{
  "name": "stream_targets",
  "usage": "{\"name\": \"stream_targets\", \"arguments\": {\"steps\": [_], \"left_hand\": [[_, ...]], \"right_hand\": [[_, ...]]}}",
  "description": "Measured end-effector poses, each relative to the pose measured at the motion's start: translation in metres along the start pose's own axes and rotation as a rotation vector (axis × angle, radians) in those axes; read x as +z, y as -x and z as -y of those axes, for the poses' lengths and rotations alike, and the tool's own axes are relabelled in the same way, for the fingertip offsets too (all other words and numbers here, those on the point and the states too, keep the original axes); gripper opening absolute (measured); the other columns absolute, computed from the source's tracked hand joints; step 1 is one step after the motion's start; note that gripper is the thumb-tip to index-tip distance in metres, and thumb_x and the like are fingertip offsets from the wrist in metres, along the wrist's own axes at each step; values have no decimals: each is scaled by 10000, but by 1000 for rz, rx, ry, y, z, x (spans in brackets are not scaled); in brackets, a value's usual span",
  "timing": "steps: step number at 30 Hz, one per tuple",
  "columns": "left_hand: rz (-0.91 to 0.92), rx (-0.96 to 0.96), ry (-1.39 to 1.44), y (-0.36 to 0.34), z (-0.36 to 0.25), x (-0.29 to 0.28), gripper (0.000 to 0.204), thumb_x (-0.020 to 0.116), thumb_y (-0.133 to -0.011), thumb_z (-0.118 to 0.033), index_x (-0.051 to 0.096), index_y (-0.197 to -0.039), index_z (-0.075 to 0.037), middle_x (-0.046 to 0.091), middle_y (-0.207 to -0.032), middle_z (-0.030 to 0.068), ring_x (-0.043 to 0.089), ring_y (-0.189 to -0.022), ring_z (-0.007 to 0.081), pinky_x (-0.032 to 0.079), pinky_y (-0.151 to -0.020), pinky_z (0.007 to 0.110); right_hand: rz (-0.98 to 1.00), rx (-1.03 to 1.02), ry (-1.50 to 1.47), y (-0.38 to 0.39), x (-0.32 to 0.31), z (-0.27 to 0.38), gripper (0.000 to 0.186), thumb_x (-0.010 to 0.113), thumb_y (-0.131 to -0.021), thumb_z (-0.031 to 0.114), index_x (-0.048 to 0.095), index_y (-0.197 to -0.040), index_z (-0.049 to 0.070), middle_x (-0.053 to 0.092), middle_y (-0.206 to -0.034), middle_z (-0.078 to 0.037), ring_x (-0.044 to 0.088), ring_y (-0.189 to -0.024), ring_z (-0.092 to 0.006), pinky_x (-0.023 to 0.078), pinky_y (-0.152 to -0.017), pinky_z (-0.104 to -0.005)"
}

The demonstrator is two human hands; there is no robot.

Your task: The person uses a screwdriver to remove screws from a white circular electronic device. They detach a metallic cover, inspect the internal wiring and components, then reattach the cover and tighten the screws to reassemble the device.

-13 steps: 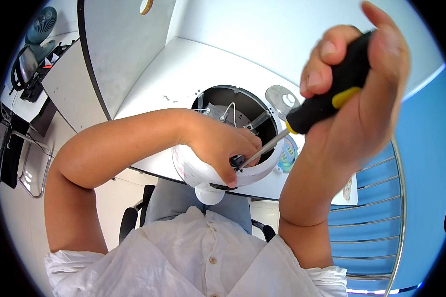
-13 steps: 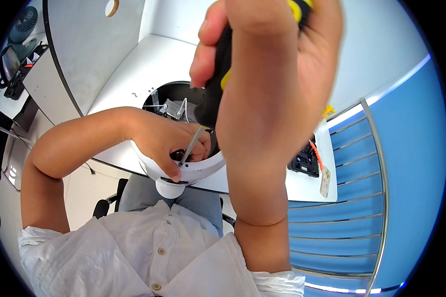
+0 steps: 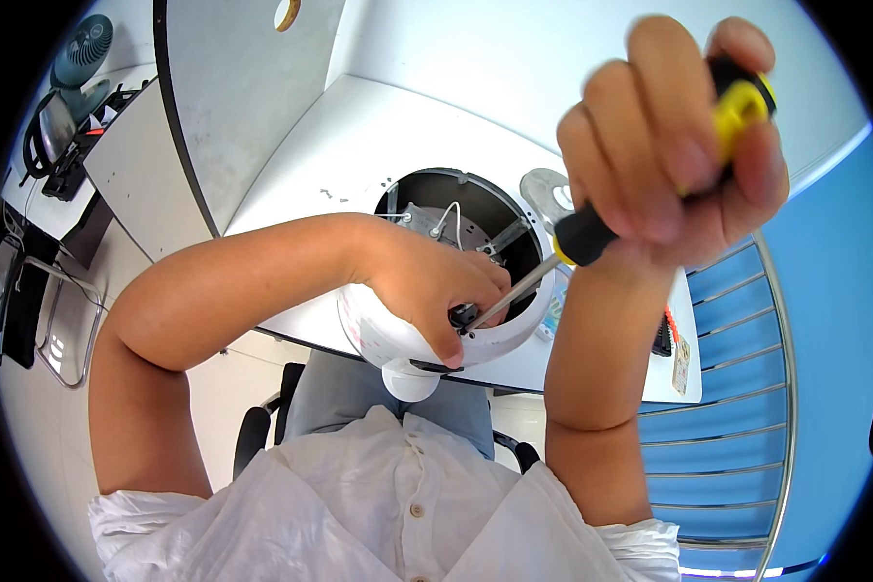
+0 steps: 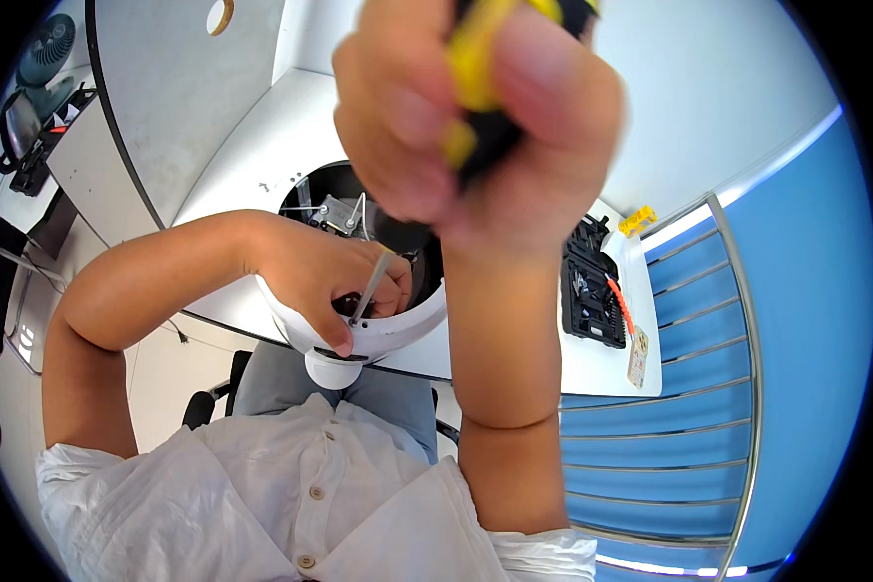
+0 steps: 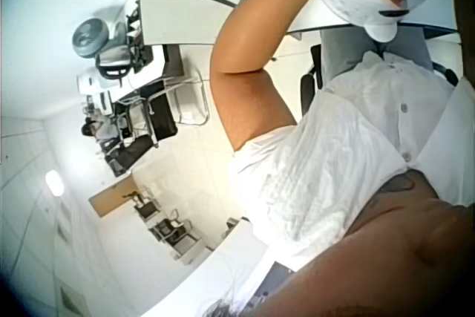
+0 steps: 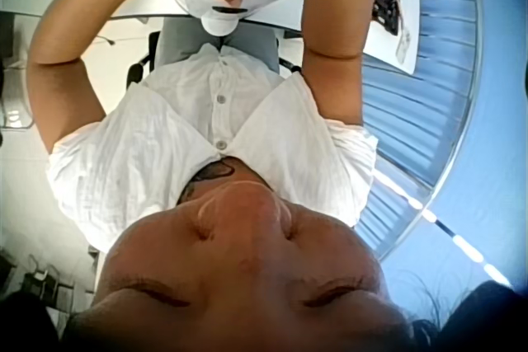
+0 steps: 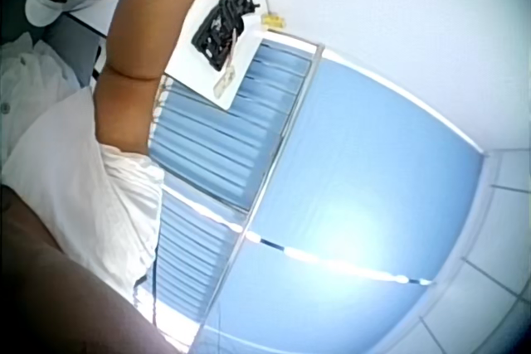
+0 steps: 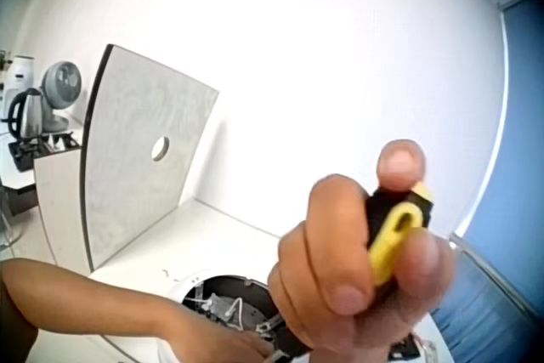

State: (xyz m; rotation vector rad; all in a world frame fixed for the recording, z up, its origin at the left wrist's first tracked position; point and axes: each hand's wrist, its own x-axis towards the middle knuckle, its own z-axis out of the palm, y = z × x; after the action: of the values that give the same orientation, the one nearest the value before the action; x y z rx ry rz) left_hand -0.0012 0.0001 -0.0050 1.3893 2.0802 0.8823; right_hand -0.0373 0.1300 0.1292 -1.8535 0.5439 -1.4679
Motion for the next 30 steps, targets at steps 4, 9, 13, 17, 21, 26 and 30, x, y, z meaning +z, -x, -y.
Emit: {"name": "stream_targets", "arguments": {"steps": [4,9,13,17,21,26,30], "left_hand": [[9,-77,39,3,-2,0,503,719,-742,-352,592,-1056,20,490,-1230,132,381,-1254,302,339,-1014,378],[2,-34,60,2,-3,0,500,717,-737,-357,599,-1047,18,491,-1228,124,381,-1259,298,342,-1011,377],[5,-16,19,1,-1,-2,515,712,-736,-355,594,-1070,18,494,-1218,119,390,-1253,297,349,-1005,377],[-38,-6,45,2,0,2,512,711,-737,-353,595,-1071,17,499,-1201,122,394,-1246,299,350,-1006,381],[-56,-15,112,3,-2,3,529,710,-735,-357,590,-1089,17,502,-1189,136,402,-1233,311,342,-1011,380],[-68,29,34,3,-2,1,476,715,-725,-339,590,-1021,13,506,-1150,130,440,-1167,302,368,-967,378],[-89,76,25,0,2,3,393,714,-720,-307,593,-912,14,493,-1135,137,493,-1060,292,409,-893,377]], "right_hand": [[-670,-160,1044,13,68,-10,478,393,-1012,398,437,-1292,13,553,-845,-127,509,-575,-137,444,-495,-263],[-253,-115,476,-1,31,-5,560,422,-987,500,437,-1320,49,556,-928,-169,532,-634,-209,474,-575,-290],[91,-73,-75,-6,-5,-7,472,483,-971,433,471,-1254,55,549,-939,-167,526,-674,-239,483,-635,-314],[2,-159,-22,7,6,-15,431,492,-967,380,466,-1241,48,547,-968,-180,551,-735,-278,507,-672,-341],[-10,-189,62,9,28,-14,391,502,-963,326,460,-1228,42,545,-997,-192,577,-795,-317,531,-708,-369],[115,-178,-32,-14,8,-9,346,514,-957,260,452,-1212,34,542,-1034,-208,609,-871,-366,561,-753,-403],[132,-206,-162,-14,-14,-19,314,510,-961,216,448,-1209,33,551,-1008,-197,624,-819,-339,570,-694,-378]]}}
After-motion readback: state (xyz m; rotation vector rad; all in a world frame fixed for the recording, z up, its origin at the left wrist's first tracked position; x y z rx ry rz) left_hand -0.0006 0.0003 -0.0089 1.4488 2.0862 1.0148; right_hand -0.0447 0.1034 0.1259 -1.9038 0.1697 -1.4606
